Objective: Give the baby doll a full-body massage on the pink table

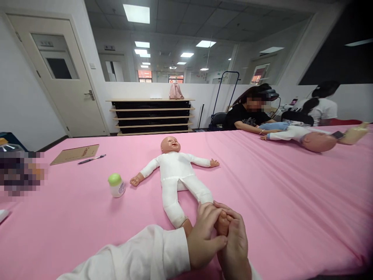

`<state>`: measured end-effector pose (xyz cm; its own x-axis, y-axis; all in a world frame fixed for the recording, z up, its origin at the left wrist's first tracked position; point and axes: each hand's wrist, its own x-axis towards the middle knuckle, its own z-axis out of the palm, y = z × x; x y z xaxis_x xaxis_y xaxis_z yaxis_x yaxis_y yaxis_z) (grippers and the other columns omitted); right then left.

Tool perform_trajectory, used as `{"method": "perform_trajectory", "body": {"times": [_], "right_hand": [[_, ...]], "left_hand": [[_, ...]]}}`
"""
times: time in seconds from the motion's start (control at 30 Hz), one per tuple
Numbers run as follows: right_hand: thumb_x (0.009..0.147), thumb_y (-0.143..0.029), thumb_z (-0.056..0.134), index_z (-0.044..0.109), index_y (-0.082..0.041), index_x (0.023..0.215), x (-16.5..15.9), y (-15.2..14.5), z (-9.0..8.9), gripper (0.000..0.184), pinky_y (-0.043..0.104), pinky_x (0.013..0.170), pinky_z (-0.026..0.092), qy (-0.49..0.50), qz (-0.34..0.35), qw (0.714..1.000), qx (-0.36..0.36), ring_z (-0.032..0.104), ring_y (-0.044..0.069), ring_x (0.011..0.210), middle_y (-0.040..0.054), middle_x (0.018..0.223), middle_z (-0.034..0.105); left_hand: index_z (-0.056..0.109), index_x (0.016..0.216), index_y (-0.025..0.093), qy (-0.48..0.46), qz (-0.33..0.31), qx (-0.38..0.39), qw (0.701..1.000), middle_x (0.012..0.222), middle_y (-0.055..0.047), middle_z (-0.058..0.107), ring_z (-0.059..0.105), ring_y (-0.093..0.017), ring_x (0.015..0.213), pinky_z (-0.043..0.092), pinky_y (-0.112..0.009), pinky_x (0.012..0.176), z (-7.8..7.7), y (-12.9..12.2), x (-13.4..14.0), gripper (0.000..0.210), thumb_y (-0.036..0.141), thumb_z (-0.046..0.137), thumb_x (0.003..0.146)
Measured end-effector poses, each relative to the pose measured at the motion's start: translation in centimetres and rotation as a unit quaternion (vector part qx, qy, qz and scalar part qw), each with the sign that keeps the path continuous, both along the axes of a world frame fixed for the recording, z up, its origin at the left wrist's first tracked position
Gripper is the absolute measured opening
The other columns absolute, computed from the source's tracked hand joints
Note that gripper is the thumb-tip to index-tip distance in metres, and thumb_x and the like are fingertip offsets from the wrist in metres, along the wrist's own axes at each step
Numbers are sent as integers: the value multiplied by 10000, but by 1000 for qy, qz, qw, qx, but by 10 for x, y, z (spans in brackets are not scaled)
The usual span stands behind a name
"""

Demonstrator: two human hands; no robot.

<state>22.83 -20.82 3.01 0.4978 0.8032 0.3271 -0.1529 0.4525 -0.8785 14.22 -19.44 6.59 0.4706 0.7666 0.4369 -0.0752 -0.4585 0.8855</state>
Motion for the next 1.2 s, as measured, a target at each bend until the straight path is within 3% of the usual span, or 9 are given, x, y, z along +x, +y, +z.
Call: {"method": "perform_trajectory", "body": {"times": [0.17, 0.23, 0.33, 0.43, 0.57, 0.7, 0.87, 1.03, 1.2], "right_hand": [[843, -516, 448, 543, -221, 901, 5, 2, -1, 316, 383, 883, 449, 75, 52, 995, -28, 570, 195, 1009, 68, 1064, 607], [849, -530, 423, 543, -232, 981, 4, 0, -2, 347, 401, 897, 441, 78, 89, 993, -23, 553, 211, 1056, 81, 1136, 581], [836, -495, 473, 486, -230, 1166, 0, -4, -5, 424, 424, 966, 394, -7, 137, 991, -7, 461, 241, 1181, 107, 1272, 487], [814, -389, 554, 418, -223, 1258, -3, -7, -10, 493, 419, 1022, 342, -121, 125, 985, -1, 376, 243, 1253, 109, 1340, 416], [848, -362, 504, 410, -207, 1258, -6, -8, -13, 449, 405, 977, 392, -169, 48, 985, 8, 426, 233, 1209, 120, 1300, 451], [880, -395, 440, 500, -209, 1143, -3, -9, -5, 328, 361, 874, 470, -144, -4, 990, -3, 531, 207, 1080, 105, 1163, 551], [887, -422, 420, 550, -225, 1072, -1, -11, 2, 299, 336, 842, 503, -70, 49, 996, 10, 568, 190, 1032, 86, 1124, 578], [878, -449, 420, 575, -221, 1077, 1, -10, -1, 340, 310, 862, 498, -8, 106, 994, 14, 559, 189, 1058, 89, 1134, 578], [866, -446, 439, 624, -206, 980, 5, -8, -1, 324, 276, 790, 521, 13, 108, 994, -8, 609, 170, 935, 79, 1007, 630]], "left_hand": [[546, 1029, 200, 68, 41, 41, 996, 1035, -50, 527, 416, -198, 1034, 295, -366, 959, 0, 4, -2, 227, 242, 523, 807], [567, 940, 197, 67, 65, 18, 995, 965, -36, 544, 444, -189, 981, 320, -353, 918, 0, 7, -2, 160, 283, 542, 807], [546, 819, 176, 29, 91, -70, 993, 864, -29, 537, 476, -168, 878, 373, -324, 839, -4, 11, -1, 186, 359, 515, 826], [507, 763, 163, -20, 86, -142, 986, 808, -33, 514, 480, -145, 782, 409, -299, 763, -4, 13, -1, 299, 426, 413, 870], [502, 716, 163, -32, 69, -118, 990, 800, -38, 502, 472, -147, 830, 389, -300, 822, 1, 8, -2, 400, 449, 299, 908], [545, 796, 171, -14, 54, -66, 996, 863, -40, 523, 461, -162, 899, 358, -315, 860, 0, 2, -2, 343, 406, 322, 909], [555, 899, 175, -21, 38, -34, 998, 941, -44, 516, 443, -189, 941, 349, -328, 864, -10, 2, -3, 247, 400, 512, 809], [570, 846, 175, -28, 48, -47, 997, 898, -32, 522, 455, -181, 925, 346, -312, 854, -11, 1, -1, 137, 297, 529, 798], [578, 789, 175, -25, 69, -65, 995, 877, -26, 535, 465, -179, 908, 347, -306, 836, -15, -1, 2, 75, 242, 562, 759]]}}
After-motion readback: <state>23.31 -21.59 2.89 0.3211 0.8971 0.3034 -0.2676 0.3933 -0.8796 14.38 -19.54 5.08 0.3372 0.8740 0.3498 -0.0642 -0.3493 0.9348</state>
